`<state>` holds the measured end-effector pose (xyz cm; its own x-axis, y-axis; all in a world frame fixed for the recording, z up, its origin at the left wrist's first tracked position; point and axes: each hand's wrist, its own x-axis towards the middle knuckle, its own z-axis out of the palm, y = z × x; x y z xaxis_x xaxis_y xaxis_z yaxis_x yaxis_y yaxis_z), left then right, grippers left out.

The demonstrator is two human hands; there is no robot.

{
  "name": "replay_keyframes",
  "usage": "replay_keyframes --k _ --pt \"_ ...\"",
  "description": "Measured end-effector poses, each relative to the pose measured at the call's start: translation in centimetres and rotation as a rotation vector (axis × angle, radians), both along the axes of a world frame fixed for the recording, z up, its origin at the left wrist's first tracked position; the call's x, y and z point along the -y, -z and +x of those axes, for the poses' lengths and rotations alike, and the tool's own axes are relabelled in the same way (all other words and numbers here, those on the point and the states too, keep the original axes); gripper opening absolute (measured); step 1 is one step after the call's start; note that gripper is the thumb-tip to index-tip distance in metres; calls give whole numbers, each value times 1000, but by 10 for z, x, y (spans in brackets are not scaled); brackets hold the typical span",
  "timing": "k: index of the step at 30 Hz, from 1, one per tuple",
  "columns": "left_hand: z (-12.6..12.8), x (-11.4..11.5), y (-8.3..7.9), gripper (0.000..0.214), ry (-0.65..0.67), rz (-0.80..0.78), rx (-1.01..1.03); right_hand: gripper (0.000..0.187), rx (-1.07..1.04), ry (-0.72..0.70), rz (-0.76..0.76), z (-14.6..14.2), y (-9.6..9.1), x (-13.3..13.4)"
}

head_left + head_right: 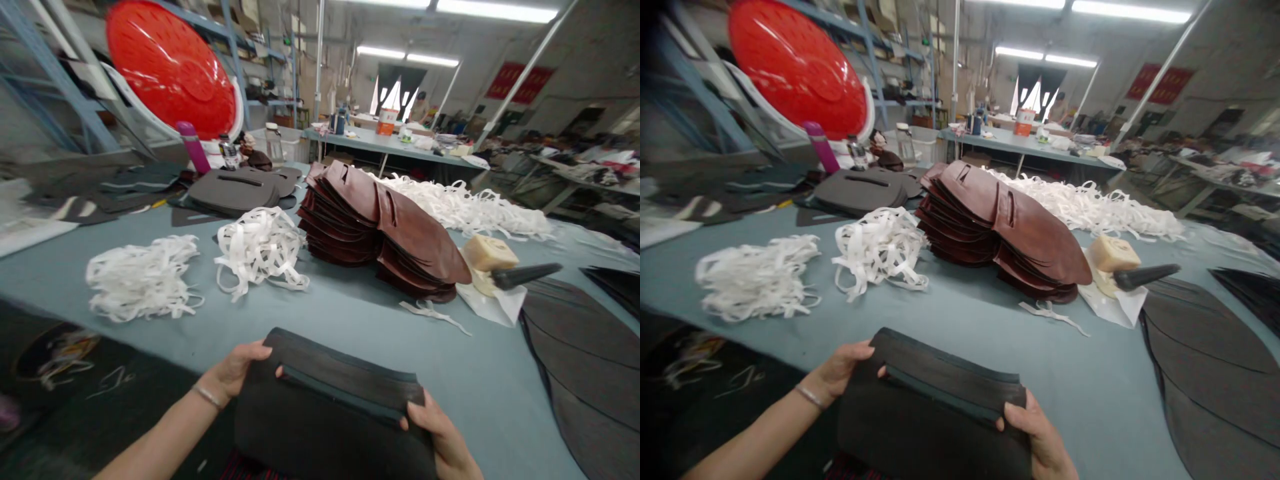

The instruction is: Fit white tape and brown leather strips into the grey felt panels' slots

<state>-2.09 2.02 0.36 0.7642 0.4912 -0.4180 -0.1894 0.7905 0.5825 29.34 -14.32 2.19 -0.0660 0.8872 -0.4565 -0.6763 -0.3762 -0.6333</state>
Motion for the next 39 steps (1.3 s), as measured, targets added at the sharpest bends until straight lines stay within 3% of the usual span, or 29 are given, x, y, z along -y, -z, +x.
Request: replay_keyframes --k 4,10,20,23,27,29,31,34,36,39 --pt "5 7 -11 29 7 76 -24 45 126 42 -114 -4 -4 -1" --pt "18 11 -27 46 -67 404 -205 54 506 49 -130 -4 -5 -15" --pt "14 -2 -9 37 -133 615 -340 44 921 -2 -61 18 25 -36" --pt "10 -6 -2 40 -186 691 -398 43 1207 -56 23 33 38 -46" --pt "-4 -25 5 41 -307 926 -653 54 1664 116 199 39 44 -68" --pt "-9 -40 8 32 -376 1086 -785 45 1758 105 373 20 38 -87" --pt "-9 -57 10 24 -428 1236 -865 28 1723 -6 586 -17 28 -113" --pt "0 -76 13 26 -502 1404 -925 30 1652 -200 857 -87 21 -167" --pt "8 -83 17 32 -501 1522 -993 36 1750 -254 939 -128 23 -204" --pt "14 -92 25 43 -424 1683 -1202 35 1948 -249 846 -162 33 -246"
